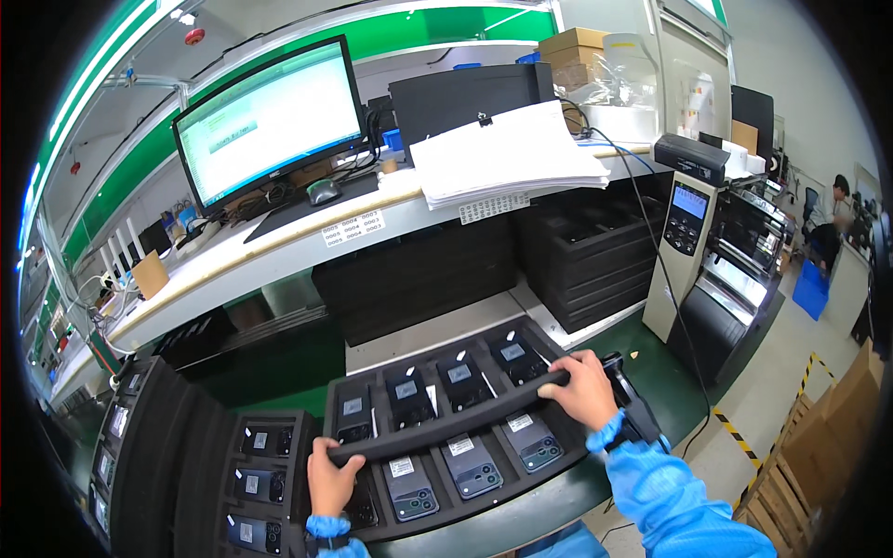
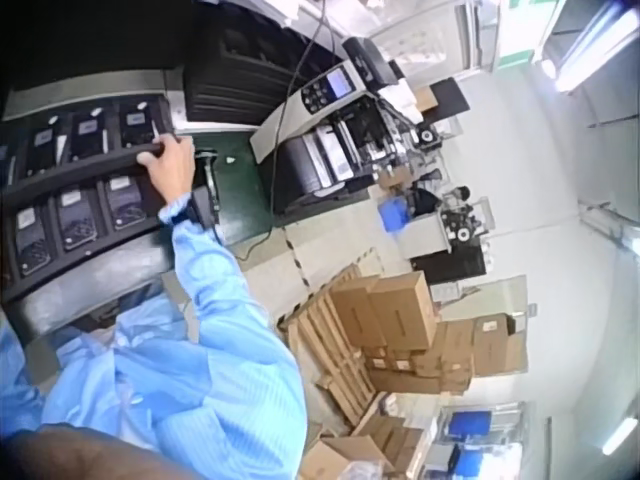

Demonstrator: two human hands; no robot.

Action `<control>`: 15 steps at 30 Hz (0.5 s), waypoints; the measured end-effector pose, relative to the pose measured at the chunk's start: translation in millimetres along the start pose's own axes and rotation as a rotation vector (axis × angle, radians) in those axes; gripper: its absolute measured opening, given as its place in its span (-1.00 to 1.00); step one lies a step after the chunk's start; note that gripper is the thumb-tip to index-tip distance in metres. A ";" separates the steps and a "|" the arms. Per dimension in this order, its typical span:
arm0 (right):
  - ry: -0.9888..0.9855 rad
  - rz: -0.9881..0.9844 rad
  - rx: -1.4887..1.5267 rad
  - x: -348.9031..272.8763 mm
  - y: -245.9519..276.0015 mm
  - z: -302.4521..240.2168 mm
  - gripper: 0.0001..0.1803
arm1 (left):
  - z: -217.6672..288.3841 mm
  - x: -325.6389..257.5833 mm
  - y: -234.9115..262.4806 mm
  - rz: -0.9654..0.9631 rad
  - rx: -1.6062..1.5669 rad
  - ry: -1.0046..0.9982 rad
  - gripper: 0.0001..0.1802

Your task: Scanning barcodes on smartphones and organizing them into trays on a production line.

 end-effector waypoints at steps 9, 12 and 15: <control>-0.107 0.095 -0.084 74.5 -50.5 62.1 -0.50 | 34.4 74.1 -90.9 0.097 0.375 0.047 -0.46; 0.054 0.206 -0.159 51.8 -32.3 36.0 -0.38 | 23.1 69.8 -88.8 0.123 0.316 0.045 -0.43; 0.133 0.356 -0.334 4.2 27.3 13.8 -0.32 | 21.5 63.7 -84.1 0.186 0.262 -0.052 -0.39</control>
Point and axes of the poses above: each hand's wrist, its own x-axis towards the middle knuckle, its own y-axis out of the back of the hand, z = x × y, the point moved 5 cm from there along x, towards the middle knuckle, and after that the axes turned 13 degrees about x, right-handed, at the moved point
